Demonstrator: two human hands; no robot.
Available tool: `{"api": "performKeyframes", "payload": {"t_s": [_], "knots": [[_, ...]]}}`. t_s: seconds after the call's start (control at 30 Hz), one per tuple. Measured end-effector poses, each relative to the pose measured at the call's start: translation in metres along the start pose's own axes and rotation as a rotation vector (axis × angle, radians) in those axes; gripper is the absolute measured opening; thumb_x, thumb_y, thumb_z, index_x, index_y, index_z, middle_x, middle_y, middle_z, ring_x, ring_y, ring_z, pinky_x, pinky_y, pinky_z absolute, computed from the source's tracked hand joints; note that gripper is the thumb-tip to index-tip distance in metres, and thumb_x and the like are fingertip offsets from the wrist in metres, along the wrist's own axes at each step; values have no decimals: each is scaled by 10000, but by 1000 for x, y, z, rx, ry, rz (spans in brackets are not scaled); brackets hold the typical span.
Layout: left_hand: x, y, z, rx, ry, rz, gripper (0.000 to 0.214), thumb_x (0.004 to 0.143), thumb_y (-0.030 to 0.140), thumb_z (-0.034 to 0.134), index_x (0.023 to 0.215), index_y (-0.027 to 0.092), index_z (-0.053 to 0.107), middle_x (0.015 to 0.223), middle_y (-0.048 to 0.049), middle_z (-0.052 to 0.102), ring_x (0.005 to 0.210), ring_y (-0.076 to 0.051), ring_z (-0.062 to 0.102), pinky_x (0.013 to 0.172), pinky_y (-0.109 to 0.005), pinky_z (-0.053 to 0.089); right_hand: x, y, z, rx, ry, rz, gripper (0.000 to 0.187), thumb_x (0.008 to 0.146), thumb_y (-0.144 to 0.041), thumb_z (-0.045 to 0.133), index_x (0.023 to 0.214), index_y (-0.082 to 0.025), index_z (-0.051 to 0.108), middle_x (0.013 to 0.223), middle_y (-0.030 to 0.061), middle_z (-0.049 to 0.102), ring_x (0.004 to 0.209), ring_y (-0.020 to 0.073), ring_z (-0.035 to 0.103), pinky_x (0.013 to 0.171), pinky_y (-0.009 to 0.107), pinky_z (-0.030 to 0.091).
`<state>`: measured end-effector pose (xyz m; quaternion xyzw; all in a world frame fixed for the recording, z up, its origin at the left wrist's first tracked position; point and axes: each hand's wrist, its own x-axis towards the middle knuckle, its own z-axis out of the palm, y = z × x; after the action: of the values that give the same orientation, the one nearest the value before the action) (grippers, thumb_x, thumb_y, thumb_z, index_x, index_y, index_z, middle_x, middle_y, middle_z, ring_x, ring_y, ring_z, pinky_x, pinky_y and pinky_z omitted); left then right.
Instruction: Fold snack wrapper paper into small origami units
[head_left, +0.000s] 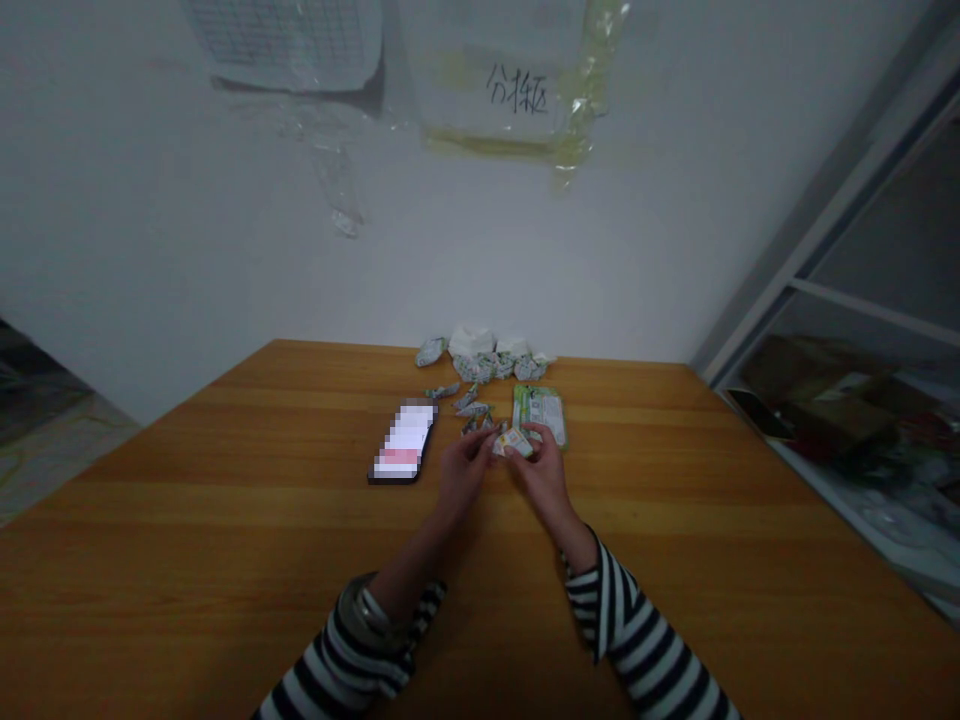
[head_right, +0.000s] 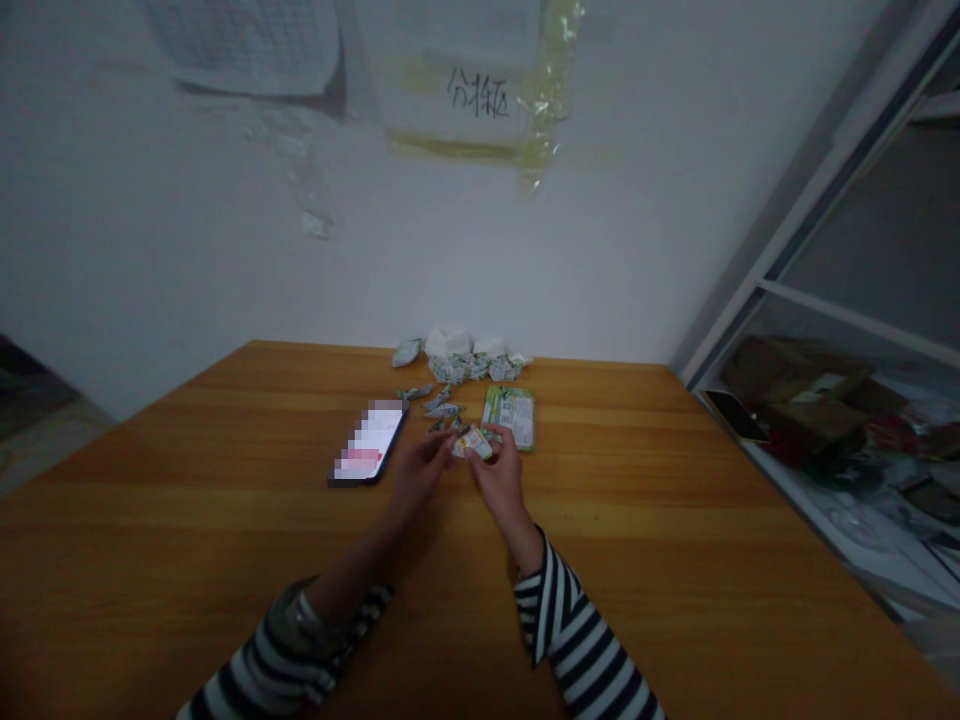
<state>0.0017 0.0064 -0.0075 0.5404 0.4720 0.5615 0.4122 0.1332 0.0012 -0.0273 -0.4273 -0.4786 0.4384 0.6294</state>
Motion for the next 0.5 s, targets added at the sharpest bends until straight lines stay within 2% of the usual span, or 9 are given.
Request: {"api": "performKeyframes", "payload": {"t_s": [0.13, 0.2, 0.3, 0.37, 0.5], "knots": [[-1, 3, 0, -58, 16, 38, 379, 762, 356, 664, 1095, 173, 670, 822, -59, 714, 644, -176, 640, 603, -273, 499, -1, -1, 0, 54, -77, 85, 471, 740, -337, 686, 1160, -225, 506, 710, -30, 659, 485, 119, 543, 451, 211, 397], [0, 4, 0, -78, -21, -1, 386, 756, 389, 663, 1071, 166, 667, 749, -37, 689, 584, -156, 607, 565, -259, 477, -2, -5, 0, 113, -85, 85, 501, 741, -328, 686, 1191, -234, 489, 717, -36, 656, 500, 118, 541, 465, 208, 388], [4, 4, -1, -5, -171, -56, 343, 760, 469, 631, 832, 140, 691, 550, 10, 586, 467, -114, 509, 479, -224, 397, -2, -11, -1, 135, -131, 67, 555, 734, -304, 703, 1228, -241, 455, 781, -20, 668, 577, 122, 563, 502, 201, 390], [5, 4, -3, 63, -236, -64, 394, 751, 516, 619, 672, 133, 657, 440, 40, 476, 409, -91, 424, 432, -211, 322, -2, -14, -2, 115, -190, 83, 563, 737, -300, 707, 1235, -249, 450, 779, -25, 658, 547, 104, 524, 481, 188, 352], [5, 3, -7, 53, -187, -57, 437, 755, 564, 596, 677, 135, 630, 436, 58, 437, 394, -79, 377, 410, -205, 276, -2, -14, -3, 151, -227, 115, 481, 755, -315, 690, 1186, -255, 486, 697, -50, 608, 489, 80, 434, 459, 185, 298]]}}
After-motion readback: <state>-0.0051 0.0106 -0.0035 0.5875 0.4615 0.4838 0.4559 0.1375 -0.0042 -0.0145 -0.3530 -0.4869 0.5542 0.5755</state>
